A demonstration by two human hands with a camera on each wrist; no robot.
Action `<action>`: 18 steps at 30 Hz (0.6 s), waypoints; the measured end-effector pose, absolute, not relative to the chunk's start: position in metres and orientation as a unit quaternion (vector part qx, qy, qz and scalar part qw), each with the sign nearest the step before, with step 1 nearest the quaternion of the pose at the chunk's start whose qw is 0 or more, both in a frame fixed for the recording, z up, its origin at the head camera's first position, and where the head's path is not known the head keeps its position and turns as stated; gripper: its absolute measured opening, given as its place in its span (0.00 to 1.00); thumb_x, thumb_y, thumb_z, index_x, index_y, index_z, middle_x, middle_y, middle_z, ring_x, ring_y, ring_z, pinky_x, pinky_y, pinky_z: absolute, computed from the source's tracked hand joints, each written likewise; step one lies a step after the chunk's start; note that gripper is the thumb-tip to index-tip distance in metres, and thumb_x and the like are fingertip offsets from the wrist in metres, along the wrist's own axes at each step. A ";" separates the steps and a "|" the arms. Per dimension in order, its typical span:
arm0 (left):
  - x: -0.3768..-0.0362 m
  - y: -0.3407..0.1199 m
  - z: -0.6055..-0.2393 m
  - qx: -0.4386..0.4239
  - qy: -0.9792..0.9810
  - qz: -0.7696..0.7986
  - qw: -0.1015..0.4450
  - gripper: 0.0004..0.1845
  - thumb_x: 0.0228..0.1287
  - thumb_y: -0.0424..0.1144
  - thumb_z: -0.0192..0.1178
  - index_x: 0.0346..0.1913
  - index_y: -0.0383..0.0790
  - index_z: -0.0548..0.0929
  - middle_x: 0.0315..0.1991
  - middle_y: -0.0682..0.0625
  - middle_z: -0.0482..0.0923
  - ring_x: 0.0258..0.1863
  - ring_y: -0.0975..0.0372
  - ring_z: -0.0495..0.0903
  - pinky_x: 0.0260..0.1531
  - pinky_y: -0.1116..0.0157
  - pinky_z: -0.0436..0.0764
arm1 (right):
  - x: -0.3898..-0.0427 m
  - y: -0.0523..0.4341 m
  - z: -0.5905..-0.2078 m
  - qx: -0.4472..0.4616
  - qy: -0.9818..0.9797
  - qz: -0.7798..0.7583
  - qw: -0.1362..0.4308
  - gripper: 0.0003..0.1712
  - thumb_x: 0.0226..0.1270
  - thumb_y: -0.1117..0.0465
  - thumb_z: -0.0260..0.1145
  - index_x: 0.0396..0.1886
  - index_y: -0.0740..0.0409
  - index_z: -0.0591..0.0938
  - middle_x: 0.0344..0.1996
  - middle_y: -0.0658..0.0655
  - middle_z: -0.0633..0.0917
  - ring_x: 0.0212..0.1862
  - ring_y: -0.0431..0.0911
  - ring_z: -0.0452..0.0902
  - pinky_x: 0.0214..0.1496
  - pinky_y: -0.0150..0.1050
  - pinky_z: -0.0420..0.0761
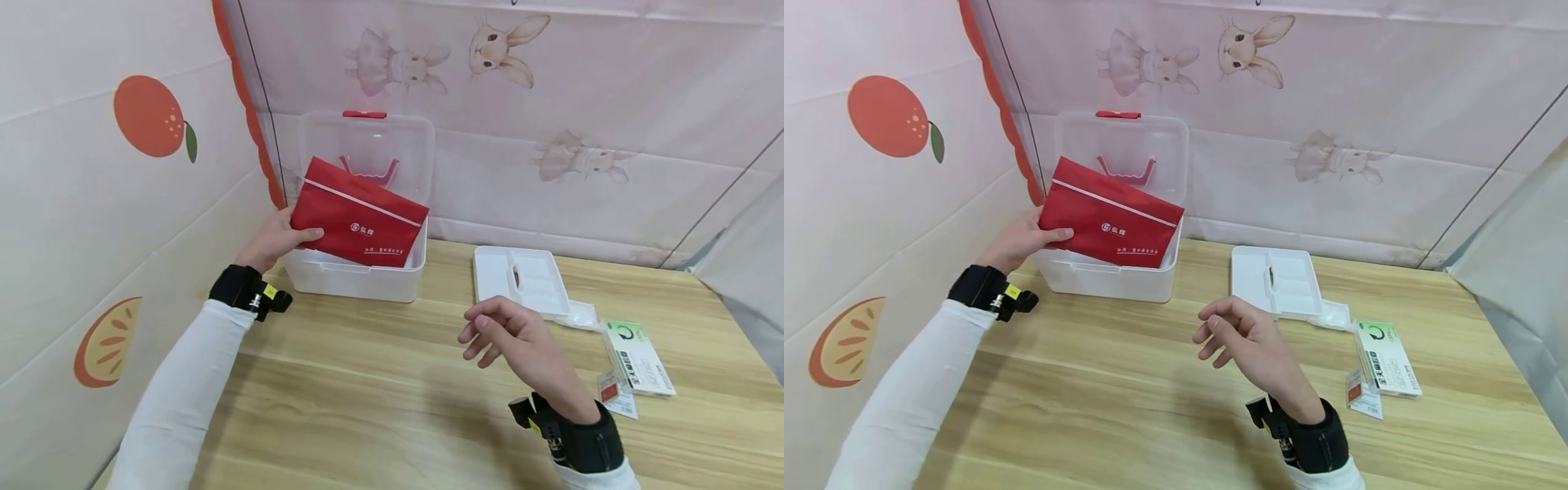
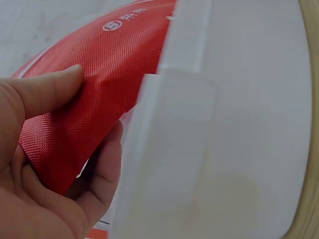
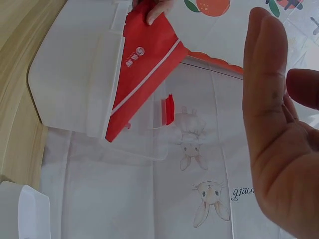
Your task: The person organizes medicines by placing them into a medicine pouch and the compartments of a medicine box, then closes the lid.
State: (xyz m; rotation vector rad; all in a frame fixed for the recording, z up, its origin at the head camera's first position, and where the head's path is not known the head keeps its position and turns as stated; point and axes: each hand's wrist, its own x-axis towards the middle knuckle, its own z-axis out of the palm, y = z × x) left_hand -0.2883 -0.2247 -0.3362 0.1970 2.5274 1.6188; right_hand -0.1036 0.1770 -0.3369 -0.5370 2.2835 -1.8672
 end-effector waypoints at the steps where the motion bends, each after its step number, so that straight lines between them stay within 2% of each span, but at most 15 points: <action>1: -0.289 -0.224 -0.339 0.062 0.840 0.535 0.066 0.39 0.64 0.46 0.67 0.73 0.47 0.61 0.65 0.44 0.69 0.60 0.51 0.70 0.60 0.51 0.73 | -0.104 0.177 -0.337 -0.177 0.760 -0.621 0.074 0.12 0.79 0.59 0.54 0.50 0.63 0.76 0.37 0.60 0.86 0.35 0.51 0.87 0.34 0.46 0.85; 7: -0.293 -0.224 -0.349 0.058 0.841 0.536 0.047 0.40 0.64 0.41 0.67 0.75 0.49 0.59 0.66 0.44 0.67 0.62 0.50 0.68 0.61 0.50 0.73 | -0.106 0.175 -0.340 -0.177 0.760 -0.620 0.080 0.12 0.79 0.59 0.54 0.51 0.63 0.76 0.38 0.61 0.85 0.35 0.51 0.87 0.34 0.46 0.86; 13: -0.295 -0.220 -0.352 0.060 0.866 0.496 0.011 0.41 0.62 0.38 0.69 0.74 0.44 0.59 0.67 0.42 0.67 0.62 0.48 0.68 0.59 0.48 0.75 | -0.106 0.174 -0.340 -0.174 0.764 -0.616 0.085 0.12 0.79 0.60 0.53 0.51 0.64 0.76 0.39 0.63 0.85 0.35 0.51 0.86 0.35 0.46 0.86; 18: -0.296 -0.215 -0.355 0.044 0.893 0.448 -0.010 0.45 0.61 0.32 0.68 0.75 0.38 0.52 0.67 0.37 0.63 0.63 0.44 0.66 0.59 0.45 0.74 | -0.106 0.172 -0.340 -0.173 0.767 -0.612 0.087 0.13 0.79 0.60 0.54 0.51 0.65 0.76 0.39 0.64 0.85 0.35 0.50 0.86 0.35 0.46 0.86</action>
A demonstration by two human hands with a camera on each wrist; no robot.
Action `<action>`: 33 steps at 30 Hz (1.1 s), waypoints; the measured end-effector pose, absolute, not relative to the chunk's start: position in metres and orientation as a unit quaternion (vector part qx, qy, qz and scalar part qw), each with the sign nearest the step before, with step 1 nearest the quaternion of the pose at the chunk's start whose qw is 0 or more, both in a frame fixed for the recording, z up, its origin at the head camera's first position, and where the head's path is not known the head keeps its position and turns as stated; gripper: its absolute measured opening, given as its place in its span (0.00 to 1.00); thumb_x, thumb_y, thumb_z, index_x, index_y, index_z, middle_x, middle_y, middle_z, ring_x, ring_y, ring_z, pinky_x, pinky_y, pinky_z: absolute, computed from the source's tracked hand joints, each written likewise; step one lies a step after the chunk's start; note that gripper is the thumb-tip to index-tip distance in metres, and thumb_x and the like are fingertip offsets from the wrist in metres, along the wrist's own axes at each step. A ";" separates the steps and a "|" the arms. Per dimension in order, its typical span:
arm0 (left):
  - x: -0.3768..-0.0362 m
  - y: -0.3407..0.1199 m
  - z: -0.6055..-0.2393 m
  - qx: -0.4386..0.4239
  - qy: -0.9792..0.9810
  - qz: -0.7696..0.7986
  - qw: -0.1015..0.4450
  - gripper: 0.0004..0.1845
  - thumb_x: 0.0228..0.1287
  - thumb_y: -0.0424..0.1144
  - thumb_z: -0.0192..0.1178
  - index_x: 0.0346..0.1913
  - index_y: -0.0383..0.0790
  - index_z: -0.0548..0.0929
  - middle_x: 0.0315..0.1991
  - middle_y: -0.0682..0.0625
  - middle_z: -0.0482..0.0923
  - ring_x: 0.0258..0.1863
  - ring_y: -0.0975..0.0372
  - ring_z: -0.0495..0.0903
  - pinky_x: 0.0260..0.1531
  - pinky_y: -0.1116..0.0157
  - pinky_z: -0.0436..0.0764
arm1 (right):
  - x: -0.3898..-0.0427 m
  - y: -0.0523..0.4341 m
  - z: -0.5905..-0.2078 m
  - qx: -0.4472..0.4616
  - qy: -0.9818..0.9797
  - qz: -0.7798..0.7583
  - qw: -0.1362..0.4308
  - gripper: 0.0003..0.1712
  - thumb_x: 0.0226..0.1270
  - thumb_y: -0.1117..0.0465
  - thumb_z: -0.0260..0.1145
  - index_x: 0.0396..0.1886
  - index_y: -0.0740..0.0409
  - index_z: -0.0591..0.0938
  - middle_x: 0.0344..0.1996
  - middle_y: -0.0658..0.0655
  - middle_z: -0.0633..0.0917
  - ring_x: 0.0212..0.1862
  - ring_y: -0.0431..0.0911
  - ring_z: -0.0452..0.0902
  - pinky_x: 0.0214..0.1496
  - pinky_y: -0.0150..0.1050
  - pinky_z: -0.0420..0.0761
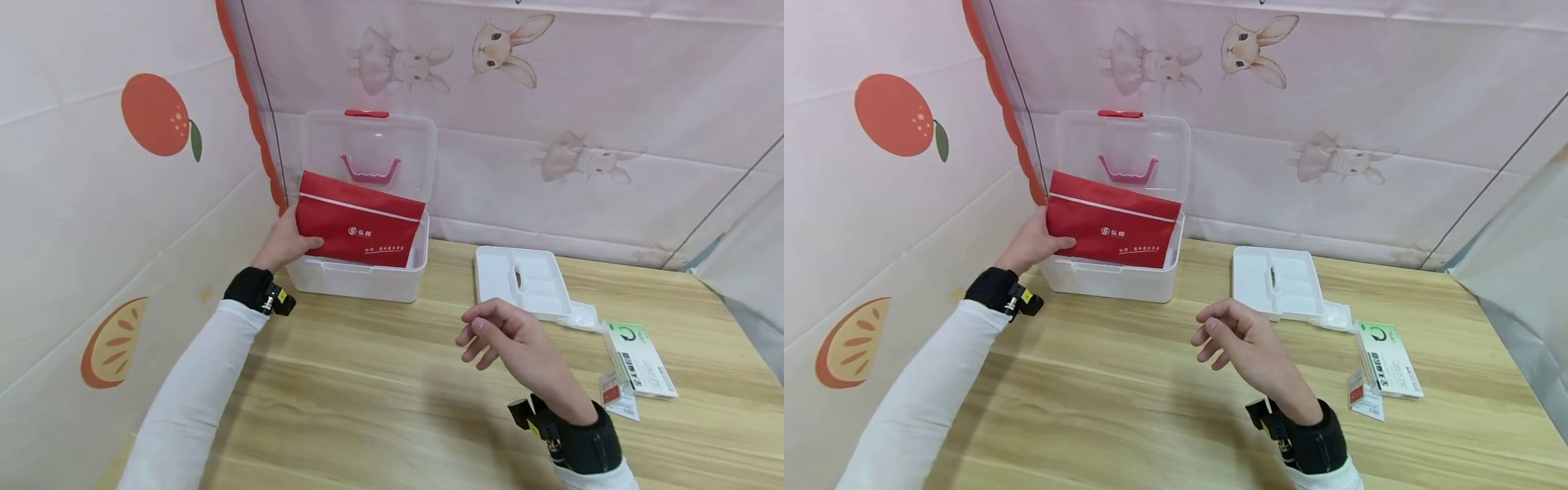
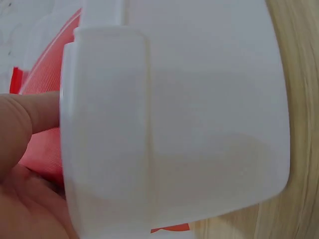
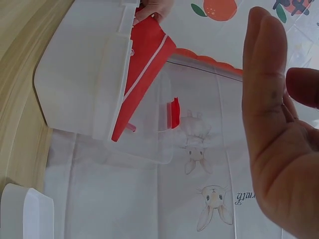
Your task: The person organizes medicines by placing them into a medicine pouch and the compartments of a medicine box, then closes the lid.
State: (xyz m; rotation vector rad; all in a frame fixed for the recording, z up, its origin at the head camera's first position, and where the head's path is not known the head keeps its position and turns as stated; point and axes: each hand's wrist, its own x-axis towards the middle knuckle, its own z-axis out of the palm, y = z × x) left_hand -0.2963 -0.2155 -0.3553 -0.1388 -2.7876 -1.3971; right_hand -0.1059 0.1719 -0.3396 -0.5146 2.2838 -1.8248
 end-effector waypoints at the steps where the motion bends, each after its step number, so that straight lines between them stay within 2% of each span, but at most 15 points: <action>1: -0.297 -0.214 -0.356 -0.040 -0.898 -0.438 0.012 0.45 0.61 0.31 0.68 0.75 0.37 0.51 0.67 0.36 0.63 0.64 0.43 0.66 0.59 0.45 0.74 | -0.106 0.171 -0.339 -0.174 0.767 -0.612 0.086 0.13 0.79 0.60 0.54 0.51 0.66 0.76 0.39 0.64 0.85 0.35 0.50 0.86 0.35 0.45 0.86; 8: -0.299 -0.209 -0.362 -0.014 -0.927 -0.372 0.030 0.44 0.61 0.22 0.61 0.75 0.31 0.47 0.67 0.30 0.63 0.63 0.40 0.67 0.59 0.45 0.74 | -0.104 0.171 -0.339 -0.183 0.764 -0.613 0.080 0.12 0.79 0.62 0.54 0.50 0.67 0.76 0.38 0.64 0.84 0.35 0.49 0.86 0.34 0.45 0.85; 16: -0.298 -0.208 -0.365 -0.012 -0.942 -0.331 0.055 0.46 0.61 0.24 0.60 0.76 0.30 0.45 0.70 0.30 0.55 0.67 0.40 0.61 0.61 0.45 0.72 | -0.104 0.172 -0.338 -0.190 0.764 -0.612 0.081 0.12 0.79 0.63 0.54 0.51 0.68 0.75 0.38 0.65 0.84 0.35 0.49 0.86 0.34 0.44 0.85; 21: -0.295 -0.206 -0.366 -0.016 -0.946 -0.319 0.062 0.42 0.63 0.26 0.58 0.76 0.31 0.50 0.72 0.30 0.53 0.67 0.40 0.59 0.62 0.44 0.71 | -0.105 0.172 -0.339 -0.192 0.766 -0.608 0.081 0.12 0.79 0.62 0.54 0.50 0.67 0.76 0.38 0.64 0.85 0.35 0.50 0.86 0.34 0.45 0.86; 28: -0.293 -0.205 -0.368 -0.025 -0.949 -0.305 0.076 0.36 0.66 0.27 0.57 0.75 0.32 0.56 0.71 0.31 0.55 0.66 0.41 0.61 0.60 0.44 0.73 | -0.106 0.172 -0.340 -0.190 0.769 -0.604 0.083 0.11 0.79 0.61 0.54 0.49 0.65 0.77 0.37 0.62 0.85 0.35 0.50 0.86 0.33 0.46 0.85; 33: -0.292 -0.204 -0.367 -0.035 -0.953 -0.295 0.062 0.34 0.67 0.29 0.57 0.73 0.30 0.58 0.67 0.31 0.60 0.64 0.41 0.62 0.59 0.44 0.74 | -0.105 0.171 -0.340 -0.188 0.769 -0.605 0.083 0.11 0.79 0.61 0.54 0.49 0.65 0.77 0.36 0.63 0.85 0.34 0.50 0.86 0.33 0.45 0.85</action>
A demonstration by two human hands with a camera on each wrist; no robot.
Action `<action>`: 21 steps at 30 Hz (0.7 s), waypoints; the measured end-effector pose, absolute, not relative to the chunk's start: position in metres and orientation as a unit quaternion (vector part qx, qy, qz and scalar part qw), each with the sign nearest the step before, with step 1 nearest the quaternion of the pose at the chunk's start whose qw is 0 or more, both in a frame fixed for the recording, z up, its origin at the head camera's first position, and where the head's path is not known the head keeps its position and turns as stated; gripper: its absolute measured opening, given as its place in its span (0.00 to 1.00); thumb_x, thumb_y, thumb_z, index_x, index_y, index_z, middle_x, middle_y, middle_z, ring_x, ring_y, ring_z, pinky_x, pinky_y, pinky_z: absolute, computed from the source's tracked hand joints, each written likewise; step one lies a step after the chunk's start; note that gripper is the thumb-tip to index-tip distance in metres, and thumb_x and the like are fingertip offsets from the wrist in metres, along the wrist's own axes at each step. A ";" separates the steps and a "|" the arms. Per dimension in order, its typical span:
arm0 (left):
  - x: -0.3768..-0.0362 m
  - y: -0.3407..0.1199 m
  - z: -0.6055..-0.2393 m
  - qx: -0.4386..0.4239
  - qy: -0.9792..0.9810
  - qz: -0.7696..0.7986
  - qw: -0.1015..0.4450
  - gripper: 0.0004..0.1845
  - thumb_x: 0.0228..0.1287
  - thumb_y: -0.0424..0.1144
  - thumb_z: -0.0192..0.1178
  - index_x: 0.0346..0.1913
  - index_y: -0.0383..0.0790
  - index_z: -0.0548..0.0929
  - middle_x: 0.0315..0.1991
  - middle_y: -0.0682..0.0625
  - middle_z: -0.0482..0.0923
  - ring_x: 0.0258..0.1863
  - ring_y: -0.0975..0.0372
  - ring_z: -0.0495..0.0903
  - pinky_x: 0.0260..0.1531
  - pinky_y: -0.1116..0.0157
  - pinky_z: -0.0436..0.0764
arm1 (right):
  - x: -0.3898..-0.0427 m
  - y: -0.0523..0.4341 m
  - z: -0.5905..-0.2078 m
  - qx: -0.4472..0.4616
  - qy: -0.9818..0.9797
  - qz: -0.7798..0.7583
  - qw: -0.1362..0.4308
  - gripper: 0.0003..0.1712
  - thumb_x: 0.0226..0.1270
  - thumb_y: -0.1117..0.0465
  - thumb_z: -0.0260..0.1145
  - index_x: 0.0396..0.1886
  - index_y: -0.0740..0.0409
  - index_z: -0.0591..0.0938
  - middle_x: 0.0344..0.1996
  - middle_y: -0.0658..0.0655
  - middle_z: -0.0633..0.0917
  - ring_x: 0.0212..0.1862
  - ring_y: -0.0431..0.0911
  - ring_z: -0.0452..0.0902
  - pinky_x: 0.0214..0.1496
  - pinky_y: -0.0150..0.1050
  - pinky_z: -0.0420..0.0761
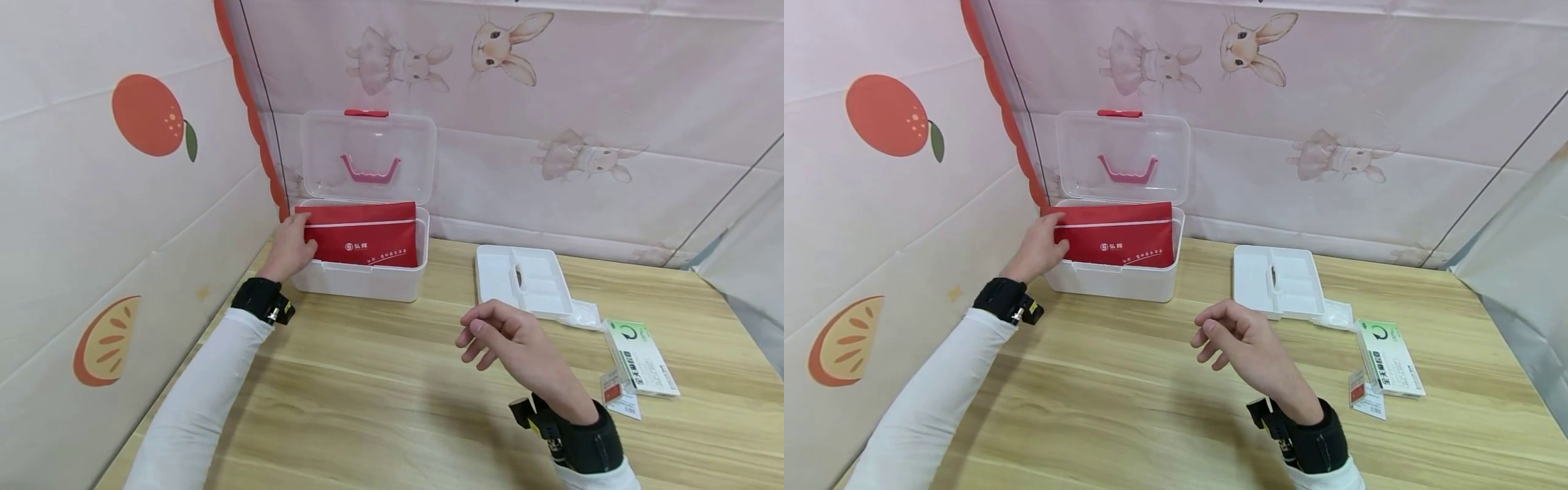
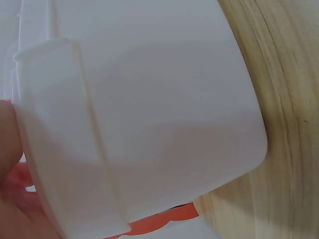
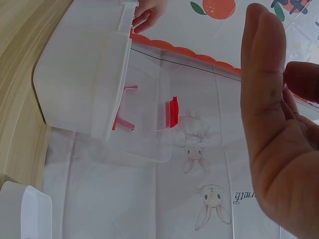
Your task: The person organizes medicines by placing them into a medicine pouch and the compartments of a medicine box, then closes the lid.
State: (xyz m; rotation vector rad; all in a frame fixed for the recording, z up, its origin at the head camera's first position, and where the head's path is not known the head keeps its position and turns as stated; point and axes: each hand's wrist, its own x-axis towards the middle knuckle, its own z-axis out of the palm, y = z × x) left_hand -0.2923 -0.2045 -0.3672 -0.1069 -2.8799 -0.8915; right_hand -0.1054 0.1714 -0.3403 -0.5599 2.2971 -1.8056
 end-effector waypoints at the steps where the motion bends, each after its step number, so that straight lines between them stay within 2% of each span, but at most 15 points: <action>1: -0.292 -0.204 -0.367 -0.037 -0.954 -0.292 0.055 0.34 0.67 0.30 0.57 0.73 0.30 0.58 0.67 0.31 0.60 0.63 0.41 0.63 0.58 0.44 0.75 | -0.105 0.171 -0.340 -0.187 0.769 -0.606 0.084 0.11 0.79 0.61 0.54 0.48 0.65 0.77 0.37 0.63 0.85 0.34 0.50 0.86 0.33 0.45 0.85; 8: -0.295 -0.202 -0.359 -0.041 -0.956 -0.291 0.006 0.35 0.65 0.31 0.60 0.72 0.32 0.57 0.66 0.31 0.57 0.64 0.42 0.61 0.56 0.44 0.76 | -0.105 0.170 -0.340 -0.196 0.764 -0.609 0.085 0.11 0.78 0.63 0.54 0.49 0.68 0.76 0.37 0.65 0.84 0.34 0.48 0.86 0.33 0.44 0.85; 15: -0.307 -0.192 -0.353 -0.018 -0.960 -0.281 -0.010 0.40 0.64 0.34 0.60 0.74 0.35 0.50 0.69 0.31 0.49 0.65 0.40 0.58 0.57 0.42 0.75 | -0.106 0.171 -0.341 -0.190 0.765 -0.609 0.089 0.11 0.78 0.63 0.55 0.49 0.67 0.76 0.36 0.65 0.84 0.34 0.49 0.86 0.33 0.44 0.85; 18: -0.310 -0.192 -0.355 -0.025 -0.958 -0.285 -0.022 0.41 0.65 0.34 0.60 0.75 0.35 0.50 0.68 0.32 0.51 0.65 0.40 0.59 0.58 0.43 0.74 | -0.106 0.171 -0.340 -0.189 0.767 -0.607 0.089 0.11 0.78 0.63 0.55 0.49 0.67 0.77 0.36 0.64 0.84 0.34 0.49 0.86 0.33 0.44 0.85; 21: -0.313 -0.193 -0.358 -0.041 -0.963 -0.264 -0.036 0.37 0.66 0.34 0.60 0.73 0.32 0.55 0.65 0.32 0.61 0.61 0.42 0.65 0.58 0.45 0.75 | -0.107 0.172 -0.341 -0.193 0.768 -0.604 0.088 0.11 0.78 0.63 0.55 0.49 0.67 0.77 0.36 0.64 0.84 0.34 0.49 0.86 0.33 0.44 0.85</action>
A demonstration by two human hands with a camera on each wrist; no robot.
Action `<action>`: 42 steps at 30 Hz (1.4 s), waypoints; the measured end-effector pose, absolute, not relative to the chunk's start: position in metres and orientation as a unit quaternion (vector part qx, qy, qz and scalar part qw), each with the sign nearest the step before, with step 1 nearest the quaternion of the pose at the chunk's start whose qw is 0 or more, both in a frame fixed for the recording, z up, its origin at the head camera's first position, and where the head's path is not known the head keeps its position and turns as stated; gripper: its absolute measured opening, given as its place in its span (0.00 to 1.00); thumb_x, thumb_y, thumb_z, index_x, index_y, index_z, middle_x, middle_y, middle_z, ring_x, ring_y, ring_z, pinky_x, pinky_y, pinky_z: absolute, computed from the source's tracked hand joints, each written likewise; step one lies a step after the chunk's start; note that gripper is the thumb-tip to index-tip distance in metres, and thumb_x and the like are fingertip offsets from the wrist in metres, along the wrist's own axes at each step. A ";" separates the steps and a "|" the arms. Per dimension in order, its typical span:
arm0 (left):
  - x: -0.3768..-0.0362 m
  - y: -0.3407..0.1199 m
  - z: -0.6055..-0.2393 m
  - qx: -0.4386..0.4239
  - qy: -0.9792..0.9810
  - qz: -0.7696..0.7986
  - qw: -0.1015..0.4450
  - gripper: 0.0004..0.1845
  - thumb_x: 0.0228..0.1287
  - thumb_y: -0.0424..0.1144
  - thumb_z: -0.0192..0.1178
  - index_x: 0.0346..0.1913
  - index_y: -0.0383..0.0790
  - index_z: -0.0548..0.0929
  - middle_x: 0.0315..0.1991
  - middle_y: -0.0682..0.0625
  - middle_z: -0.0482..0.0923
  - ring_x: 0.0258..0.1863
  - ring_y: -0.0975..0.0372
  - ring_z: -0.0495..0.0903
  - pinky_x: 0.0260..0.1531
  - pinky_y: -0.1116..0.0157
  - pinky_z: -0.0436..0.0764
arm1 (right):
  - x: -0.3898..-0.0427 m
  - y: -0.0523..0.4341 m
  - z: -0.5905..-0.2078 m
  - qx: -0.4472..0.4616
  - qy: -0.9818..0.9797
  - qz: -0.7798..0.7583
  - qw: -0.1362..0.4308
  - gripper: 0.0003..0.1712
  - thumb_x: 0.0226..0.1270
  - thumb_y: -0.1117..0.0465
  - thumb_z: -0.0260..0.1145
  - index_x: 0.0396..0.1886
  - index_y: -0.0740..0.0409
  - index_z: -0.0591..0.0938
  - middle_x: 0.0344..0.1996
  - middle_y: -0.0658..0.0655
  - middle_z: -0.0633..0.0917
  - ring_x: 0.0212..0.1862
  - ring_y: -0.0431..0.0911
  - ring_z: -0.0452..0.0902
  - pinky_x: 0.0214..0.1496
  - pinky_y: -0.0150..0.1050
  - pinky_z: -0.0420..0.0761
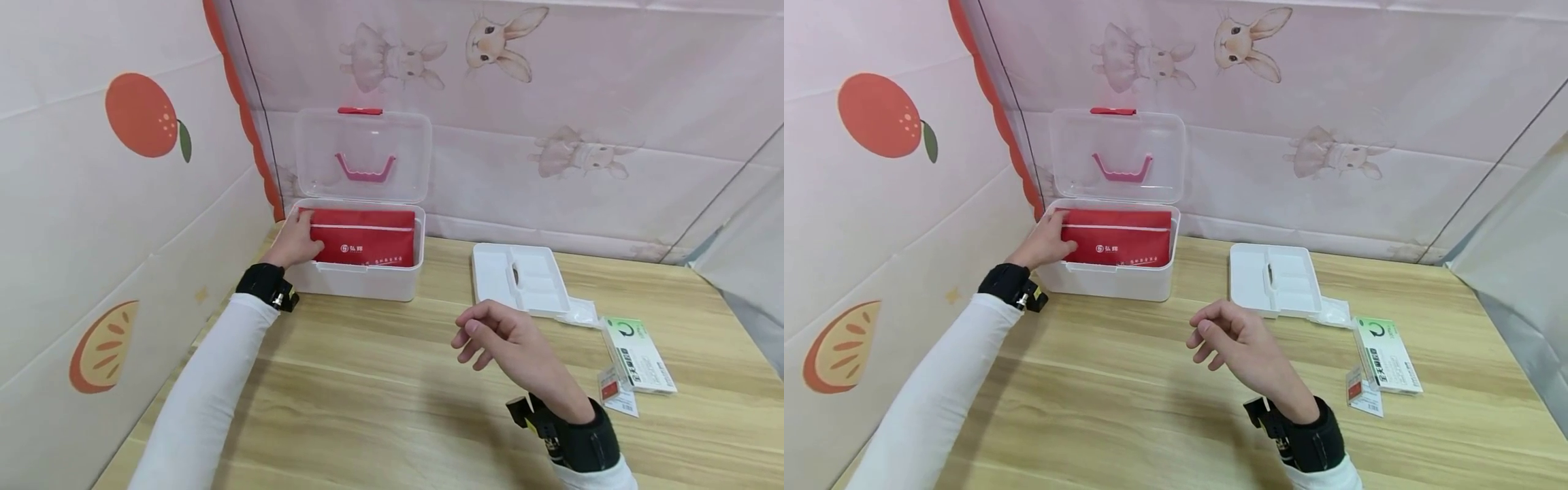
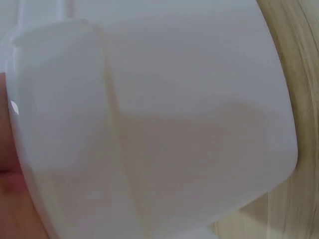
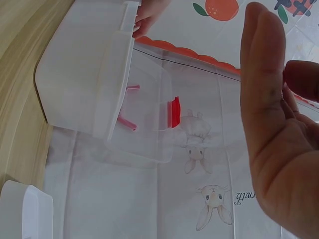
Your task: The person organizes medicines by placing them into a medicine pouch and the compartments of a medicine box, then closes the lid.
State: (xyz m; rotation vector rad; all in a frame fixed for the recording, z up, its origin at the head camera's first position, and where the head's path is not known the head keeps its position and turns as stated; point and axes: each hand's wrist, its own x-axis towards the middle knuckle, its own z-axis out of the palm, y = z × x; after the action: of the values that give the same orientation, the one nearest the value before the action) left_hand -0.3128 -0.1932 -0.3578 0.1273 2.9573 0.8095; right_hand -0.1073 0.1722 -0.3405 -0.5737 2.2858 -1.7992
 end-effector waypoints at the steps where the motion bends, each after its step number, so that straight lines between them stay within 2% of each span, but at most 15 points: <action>1: -0.313 -0.194 -0.359 0.051 0.967 0.246 0.039 0.35 0.66 0.35 0.60 0.72 0.31 0.58 0.63 0.32 0.64 0.59 0.43 0.67 0.58 0.47 0.75 | -0.107 0.172 -0.341 -0.194 0.768 -0.604 0.088 0.11 0.78 0.63 0.55 0.49 0.67 0.77 0.36 0.64 0.85 0.34 0.49 0.86 0.33 0.44 0.85; 5: -0.315 -0.195 -0.361 0.085 0.972 0.212 0.062 0.25 0.70 0.37 0.54 0.66 0.28 0.67 0.55 0.34 0.75 0.51 0.45 0.74 0.55 0.50 0.76 | -0.108 0.173 -0.342 -0.191 0.771 -0.601 0.090 0.10 0.78 0.62 0.54 0.48 0.65 0.77 0.36 0.64 0.85 0.34 0.49 0.86 0.33 0.45 0.85; 9: -0.313 -0.195 -0.363 0.088 0.966 0.228 0.090 0.21 0.73 0.38 0.51 0.62 0.28 0.71 0.51 0.35 0.77 0.48 0.47 0.75 0.52 0.51 0.77 | -0.108 0.173 -0.343 -0.189 0.773 -0.599 0.091 0.10 0.79 0.62 0.54 0.48 0.63 0.77 0.36 0.63 0.85 0.34 0.50 0.86 0.33 0.45 0.85; 14: -0.311 -0.195 -0.362 0.095 0.966 0.223 0.089 0.16 0.74 0.39 0.49 0.54 0.30 0.76 0.44 0.38 0.78 0.41 0.49 0.75 0.43 0.57 0.75 | -0.107 0.173 -0.343 -0.203 0.766 -0.604 0.084 0.10 0.78 0.63 0.54 0.48 0.66 0.77 0.36 0.64 0.84 0.34 0.48 0.86 0.32 0.44 0.85; 17: -0.312 -0.195 -0.362 0.100 0.966 0.226 0.082 0.17 0.74 0.39 0.49 0.55 0.29 0.76 0.44 0.37 0.79 0.40 0.49 0.76 0.41 0.57 0.76 | -0.107 0.173 -0.343 -0.208 0.764 -0.606 0.077 0.10 0.78 0.64 0.54 0.48 0.67 0.77 0.35 0.64 0.84 0.33 0.48 0.86 0.31 0.44 0.85; 20: -0.312 -0.195 -0.362 0.106 0.965 0.231 0.060 0.18 0.74 0.38 0.50 0.57 0.28 0.76 0.47 0.36 0.80 0.43 0.48 0.76 0.44 0.56 0.78 | -0.108 0.173 -0.344 -0.211 0.764 -0.605 0.071 0.10 0.78 0.65 0.54 0.47 0.68 0.77 0.35 0.65 0.84 0.33 0.47 0.86 0.31 0.44 0.85; 24: -0.310 -0.195 -0.359 0.114 0.961 0.250 0.015 0.17 0.74 0.36 0.50 0.57 0.28 0.78 0.50 0.36 0.79 0.47 0.47 0.75 0.49 0.52 0.78 | -0.109 0.174 -0.344 -0.208 0.767 -0.603 0.069 0.10 0.78 0.64 0.54 0.47 0.67 0.77 0.35 0.64 0.85 0.33 0.48 0.86 0.31 0.45 0.85; 28: -0.303 -0.190 -0.349 0.108 0.947 0.302 -0.040 0.15 0.74 0.35 0.51 0.56 0.31 0.78 0.51 0.37 0.77 0.47 0.47 0.74 0.49 0.52 0.78 | -0.110 0.176 -0.344 -0.209 0.770 -0.599 0.069 0.10 0.79 0.64 0.53 0.47 0.67 0.77 0.35 0.64 0.84 0.34 0.48 0.86 0.32 0.44 0.85; 32: -0.282 -0.179 -0.338 0.123 0.905 0.379 -0.150 0.13 0.73 0.33 0.51 0.53 0.32 0.80 0.50 0.39 0.78 0.45 0.50 0.74 0.46 0.55 0.76 | -0.116 0.182 -0.348 -0.204 0.784 -0.584 0.043 0.10 0.78 0.65 0.53 0.47 0.68 0.77 0.35 0.65 0.84 0.33 0.47 0.86 0.31 0.43 0.85; 36: -0.249 -0.157 -0.336 0.218 0.827 0.413 -0.314 0.10 0.68 0.26 0.52 0.45 0.29 0.82 0.44 0.39 0.82 0.43 0.51 0.77 0.45 0.56 0.76 | -0.129 0.192 -0.357 -0.166 0.818 -0.550 0.004 0.10 0.78 0.64 0.55 0.48 0.67 0.78 0.36 0.65 0.85 0.32 0.45 0.86 0.30 0.41 0.84; 38: -0.229 -0.139 -0.340 0.280 0.795 0.393 -0.368 0.09 0.63 0.22 0.54 0.42 0.29 0.82 0.41 0.39 0.82 0.42 0.50 0.78 0.46 0.56 0.76 | -0.137 0.199 -0.363 -0.137 0.836 -0.531 -0.006 0.11 0.77 0.63 0.55 0.49 0.67 0.78 0.37 0.66 0.86 0.32 0.46 0.86 0.30 0.40 0.84; 40: -0.210 -0.114 -0.349 0.347 0.780 0.354 -0.383 0.09 0.59 0.20 0.55 0.41 0.29 0.81 0.39 0.40 0.82 0.42 0.51 0.79 0.46 0.58 0.77 | -0.144 0.207 -0.369 -0.108 0.853 -0.511 -0.012 0.12 0.77 0.62 0.55 0.49 0.67 0.78 0.39 0.68 0.85 0.32 0.47 0.86 0.30 0.38 0.84; 42: -0.193 -0.088 -0.360 0.407 0.784 0.311 -0.351 0.09 0.58 0.22 0.58 0.41 0.32 0.81 0.39 0.43 0.82 0.42 0.53 0.79 0.47 0.62 0.78 | -0.150 0.214 -0.376 -0.078 0.865 -0.495 -0.012 0.13 0.78 0.61 0.55 0.50 0.67 0.77 0.41 0.69 0.85 0.33 0.48 0.86 0.30 0.38 0.84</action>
State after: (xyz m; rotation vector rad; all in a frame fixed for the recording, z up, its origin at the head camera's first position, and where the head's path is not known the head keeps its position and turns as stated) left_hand -0.1925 -0.0878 -0.3601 1.6782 3.2293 1.2824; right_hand -0.1495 0.2145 -0.3760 -0.2474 2.7397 -1.5673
